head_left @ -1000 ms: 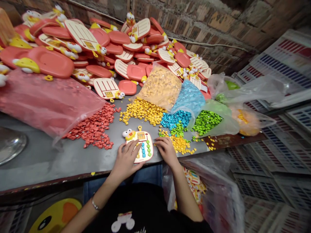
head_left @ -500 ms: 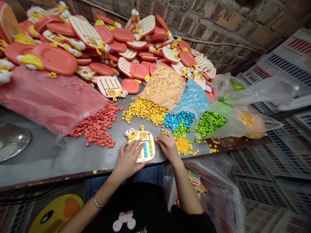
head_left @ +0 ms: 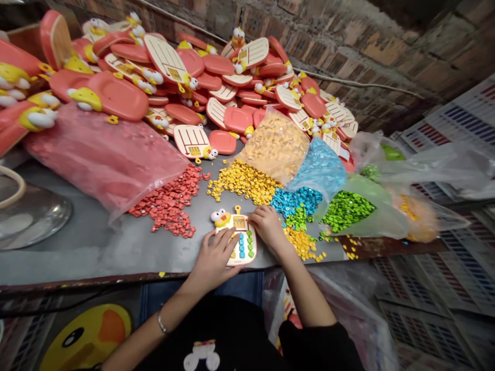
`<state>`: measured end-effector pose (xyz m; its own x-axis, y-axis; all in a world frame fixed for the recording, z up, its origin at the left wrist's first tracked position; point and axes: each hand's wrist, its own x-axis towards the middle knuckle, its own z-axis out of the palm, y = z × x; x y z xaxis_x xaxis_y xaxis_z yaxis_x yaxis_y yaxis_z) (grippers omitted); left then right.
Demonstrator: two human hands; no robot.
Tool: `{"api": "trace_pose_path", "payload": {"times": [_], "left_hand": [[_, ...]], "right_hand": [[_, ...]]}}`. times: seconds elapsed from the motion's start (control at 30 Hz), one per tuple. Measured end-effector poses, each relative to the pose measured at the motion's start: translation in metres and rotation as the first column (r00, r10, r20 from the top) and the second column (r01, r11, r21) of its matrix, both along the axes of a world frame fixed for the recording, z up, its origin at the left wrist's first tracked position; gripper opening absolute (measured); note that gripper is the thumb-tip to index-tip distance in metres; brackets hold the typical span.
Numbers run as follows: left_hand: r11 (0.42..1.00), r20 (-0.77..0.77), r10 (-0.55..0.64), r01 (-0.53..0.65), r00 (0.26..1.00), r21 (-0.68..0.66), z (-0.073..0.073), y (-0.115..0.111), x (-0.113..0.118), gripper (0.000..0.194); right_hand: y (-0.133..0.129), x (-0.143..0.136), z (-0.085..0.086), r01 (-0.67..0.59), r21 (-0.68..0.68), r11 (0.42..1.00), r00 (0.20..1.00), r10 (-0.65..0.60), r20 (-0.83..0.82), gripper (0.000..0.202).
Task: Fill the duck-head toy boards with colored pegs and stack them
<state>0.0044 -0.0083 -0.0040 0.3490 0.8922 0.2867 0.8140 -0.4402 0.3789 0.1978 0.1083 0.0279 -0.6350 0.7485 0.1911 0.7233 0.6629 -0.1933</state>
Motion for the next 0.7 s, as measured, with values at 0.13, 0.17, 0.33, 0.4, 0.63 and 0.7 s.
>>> {"api": "trace_pose_path", "payload": {"times": [0.13, 0.17, 0.33, 0.4, 0.63, 0.7], "left_hand": [[1.000, 0.026, 0.004, -0.004, 1.000, 0.004, -0.002, 0.000, 0.000, 0.065], [1.000, 0.032, 0.005, -0.006, 0.999, 0.005, -0.002, 0.000, 0.001, 0.065], [1.000, 0.035, -0.002, 0.002, 0.999, -0.002, -0.001, 0.002, 0.000, 0.066], [1.000, 0.019, -0.004, 0.004, 1.000, 0.003, -0.001, 0.002, -0.001, 0.067], [1.000, -0.019, -0.014, 0.014, 1.000, 0.018, -0.003, 0.003, -0.002, 0.070], [1.000, -0.021, -0.021, 0.022, 1.000, 0.015, -0.003, 0.003, -0.002, 0.072]], "right_hand": [[0.005, 0.004, -0.003, -0.015, -0.057, 0.998, 0.997, 0.010, -0.076, 0.009], [0.005, 0.004, -0.004, -0.017, -0.071, 0.997, 0.995, 0.010, -0.101, 0.008], [0.009, 0.005, -0.004, -0.064, -0.084, 0.994, 0.991, 0.053, -0.126, 0.008], [0.016, 0.004, 0.001, -0.114, -0.125, 0.986, 0.991, 0.105, -0.078, 0.009], [0.081, -0.016, 0.023, -0.237, -0.559, 0.795, 0.916, 0.374, 0.143, 0.016], [0.096, -0.026, 0.026, -0.223, -0.628, 0.746, 0.856, 0.458, 0.239, 0.017]]}}
